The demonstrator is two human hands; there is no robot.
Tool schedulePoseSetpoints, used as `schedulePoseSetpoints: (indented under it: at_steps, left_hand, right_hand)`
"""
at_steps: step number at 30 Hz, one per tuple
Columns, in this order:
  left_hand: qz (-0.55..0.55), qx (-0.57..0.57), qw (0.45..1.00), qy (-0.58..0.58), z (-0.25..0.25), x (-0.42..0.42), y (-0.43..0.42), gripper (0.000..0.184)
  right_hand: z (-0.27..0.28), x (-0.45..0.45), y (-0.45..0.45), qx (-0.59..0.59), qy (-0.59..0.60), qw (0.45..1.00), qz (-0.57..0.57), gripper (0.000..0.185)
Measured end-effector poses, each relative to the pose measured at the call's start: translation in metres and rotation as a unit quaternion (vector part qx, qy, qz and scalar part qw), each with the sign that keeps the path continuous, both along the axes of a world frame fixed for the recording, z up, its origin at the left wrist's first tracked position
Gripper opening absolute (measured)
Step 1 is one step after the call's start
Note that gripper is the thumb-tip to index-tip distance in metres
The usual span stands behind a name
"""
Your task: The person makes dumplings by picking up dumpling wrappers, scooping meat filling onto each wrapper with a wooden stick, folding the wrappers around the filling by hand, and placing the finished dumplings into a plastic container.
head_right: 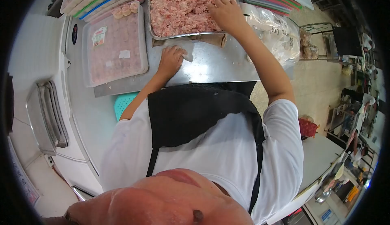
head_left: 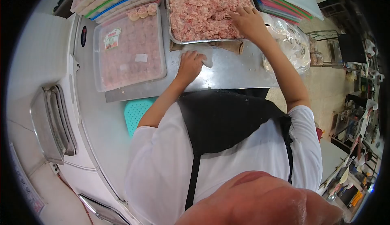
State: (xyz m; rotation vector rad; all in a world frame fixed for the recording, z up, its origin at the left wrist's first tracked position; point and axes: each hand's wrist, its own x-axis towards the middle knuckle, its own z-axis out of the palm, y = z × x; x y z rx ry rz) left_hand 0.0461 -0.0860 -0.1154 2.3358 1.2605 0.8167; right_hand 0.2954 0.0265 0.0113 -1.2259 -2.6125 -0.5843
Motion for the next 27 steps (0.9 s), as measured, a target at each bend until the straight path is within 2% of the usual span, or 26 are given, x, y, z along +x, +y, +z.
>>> schedulePoseSetpoints:
  at_steps: [1, 2, 3, 4, 5, 6, 7, 8, 9, 12, 13, 16, 17, 20, 23, 24, 25, 26, 27]
  left_hand:
    - [-0.022, -0.037, 0.999, -0.029, 0.004, 0.002, 0.004, 0.017]
    - [-0.037, -0.017, 0.996, -0.077, 0.009, 0.006, 0.005, 0.016]
    - [-0.053, 0.003, 0.991, -0.123, 0.039, 0.015, 0.007, 0.015]
    - [-0.073, 0.021, 0.982, -0.170, 0.065, 0.025, 0.012, 0.015]
    - [-0.094, 0.056, 0.979, -0.173, 0.079, 0.035, 0.018, 0.018]
    - [-0.100, 0.144, 0.975, -0.140, 0.085, 0.047, 0.025, 0.019]
    - [-0.105, 0.232, 0.961, -0.108, 0.089, 0.060, 0.033, 0.020]
    - [-0.109, 0.318, 0.939, -0.077, 0.089, 0.072, 0.042, 0.021]
    - [-0.148, 0.302, 0.938, -0.079, 0.081, 0.084, 0.053, 0.026]
    - [-0.212, 0.161, 0.954, -0.140, 0.087, 0.123, 0.073, 0.031]
    - [-0.220, 0.152, 0.959, -0.095, 0.091, 0.128, 0.070, 0.037]
    - [-0.291, 0.144, 0.942, -0.087, 0.101, 0.144, 0.062, 0.041]
    - [-0.303, 0.097, 0.941, -0.117, 0.102, 0.143, 0.063, 0.042]
    - [-0.278, 0.079, 0.943, -0.163, 0.113, 0.124, 0.064, 0.041]
    - [-0.195, 0.102, 0.964, -0.152, 0.121, 0.094, 0.067, 0.040]
    - [-0.167, 0.109, 0.968, -0.151, 0.121, 0.086, 0.070, 0.039]
    - [-0.148, 0.109, 0.970, -0.161, 0.121, 0.079, 0.073, 0.037]
    - [-0.130, 0.108, 0.971, -0.171, 0.121, 0.073, 0.076, 0.035]
    - [-0.112, 0.107, 0.971, -0.182, 0.121, 0.067, 0.077, 0.034]
  right_hand:
    - [0.001, -0.004, -0.012, -0.033, 0.053, 0.998, 0.017, 0.031]
    - [0.003, -0.007, -0.025, -0.065, 0.106, 0.992, 0.033, 0.034]
    - [0.006, -0.010, -0.037, -0.095, 0.159, 0.982, 0.047, 0.037]
    - [0.006, -0.013, -0.050, -0.210, 0.280, 0.935, 0.052, 0.039]
    - [0.004, -0.016, -0.064, -0.315, 0.396, 0.860, 0.055, 0.041]
    - [0.002, -0.017, -0.075, -0.408, 0.503, 0.760, 0.058, 0.043]
    - [-0.002, -0.017, -0.085, -0.500, 0.608, 0.616, 0.022, 0.043]
    - [-0.008, -0.017, -0.094, -0.570, 0.691, 0.444, -0.010, 0.043]
    - [-0.011, -0.013, -0.098, -0.614, 0.746, 0.254, -0.035, 0.044]
    - [-0.011, 0.017, -0.096, -0.478, 0.793, 0.332, -0.180, 0.042]
    - [0.001, 0.032, -0.096, -0.475, 0.767, 0.374, -0.214, 0.040]
    - [0.000, 0.095, -0.092, -0.339, 0.600, 0.683, -0.241, 0.036]
    - [-0.006, 0.119, -0.087, -0.236, 0.597, 0.712, -0.285, 0.035]
    - [-0.027, 0.202, -0.074, 0.050, 0.519, 0.780, -0.347, 0.032]
    - [-0.093, 0.261, -0.078, -0.073, 0.359, 0.828, -0.425, 0.030]
    - [-0.128, 0.257, -0.079, -0.029, 0.327, 0.883, -0.336, 0.030]
    - [-0.124, 0.234, -0.082, -0.138, 0.286, 0.873, -0.371, 0.028]
    - [-0.080, 0.195, -0.085, -0.280, 0.318, 0.811, -0.404, 0.030]
    - [-0.094, 0.204, -0.078, -0.338, 0.370, 0.789, -0.356, 0.026]
